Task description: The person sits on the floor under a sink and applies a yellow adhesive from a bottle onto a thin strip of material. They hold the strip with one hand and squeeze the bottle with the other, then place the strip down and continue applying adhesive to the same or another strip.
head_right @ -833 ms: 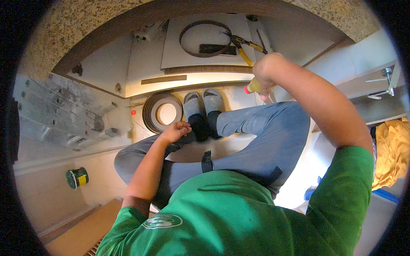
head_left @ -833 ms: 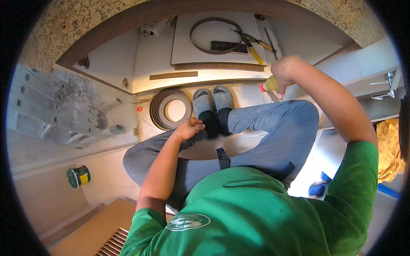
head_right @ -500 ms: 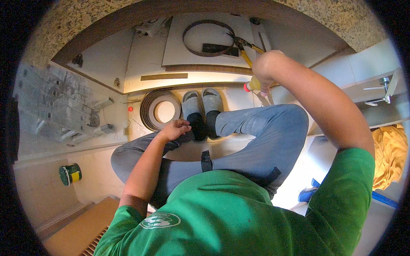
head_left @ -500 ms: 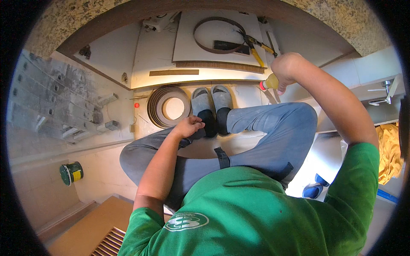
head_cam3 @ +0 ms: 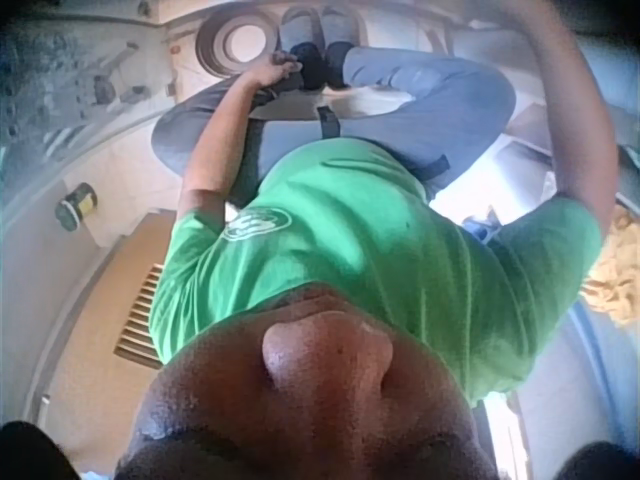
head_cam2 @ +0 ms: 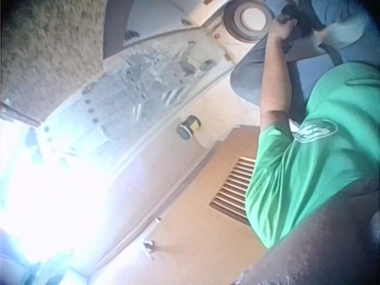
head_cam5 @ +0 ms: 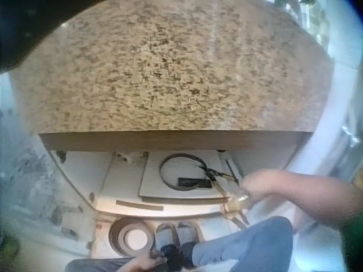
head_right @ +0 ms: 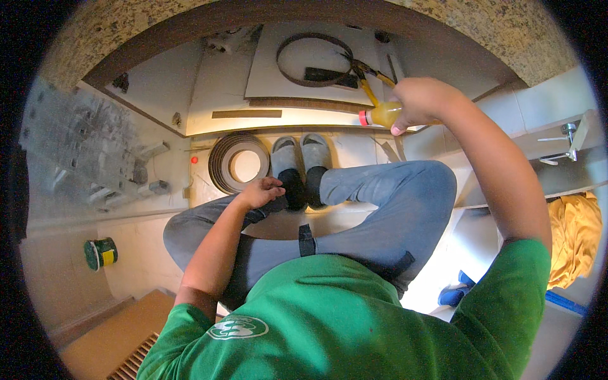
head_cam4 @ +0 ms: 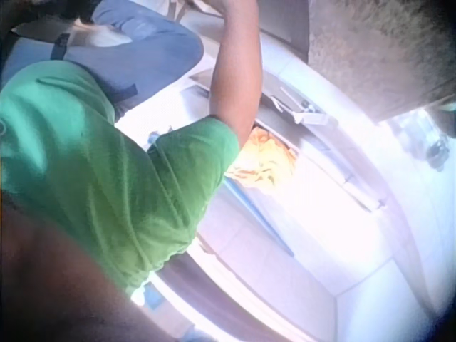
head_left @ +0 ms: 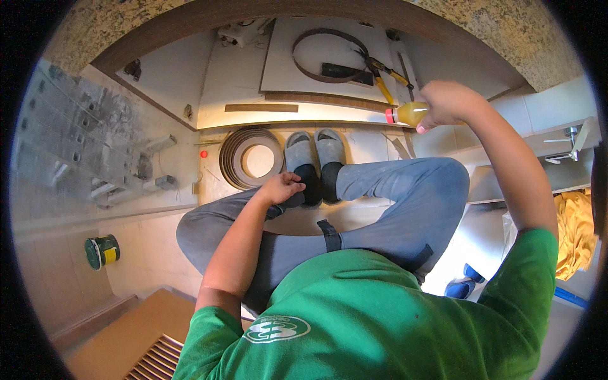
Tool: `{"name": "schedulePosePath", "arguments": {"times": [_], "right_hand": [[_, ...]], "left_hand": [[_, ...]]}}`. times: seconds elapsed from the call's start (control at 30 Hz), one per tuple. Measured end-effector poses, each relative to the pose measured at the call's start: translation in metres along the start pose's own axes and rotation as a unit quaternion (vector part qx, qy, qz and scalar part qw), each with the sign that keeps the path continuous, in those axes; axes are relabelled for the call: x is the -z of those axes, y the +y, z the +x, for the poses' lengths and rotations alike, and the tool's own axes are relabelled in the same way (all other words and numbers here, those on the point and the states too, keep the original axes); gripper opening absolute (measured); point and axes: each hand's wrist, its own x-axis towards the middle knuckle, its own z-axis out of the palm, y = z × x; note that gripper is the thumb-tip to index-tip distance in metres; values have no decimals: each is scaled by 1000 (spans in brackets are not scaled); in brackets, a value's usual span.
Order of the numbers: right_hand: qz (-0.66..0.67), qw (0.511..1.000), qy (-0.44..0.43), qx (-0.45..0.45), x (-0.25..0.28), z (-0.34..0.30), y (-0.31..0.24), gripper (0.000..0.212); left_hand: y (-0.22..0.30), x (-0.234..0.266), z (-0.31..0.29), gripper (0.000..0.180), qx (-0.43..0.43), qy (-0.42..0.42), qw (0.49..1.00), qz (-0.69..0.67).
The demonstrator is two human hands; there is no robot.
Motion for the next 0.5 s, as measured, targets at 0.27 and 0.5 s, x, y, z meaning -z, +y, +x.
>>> {"name": "schedulePosePath", "arguments": {"times": [0.27,0.5], "right_hand": [[417,889,134,135,-62,16,16,53],[560,749,311,170,-100,72,-30,59]], "left_hand": [[-7,-2,8,51,-6,-4,999,39],[-2,-2,1,52,-2,18,998,64]]}}
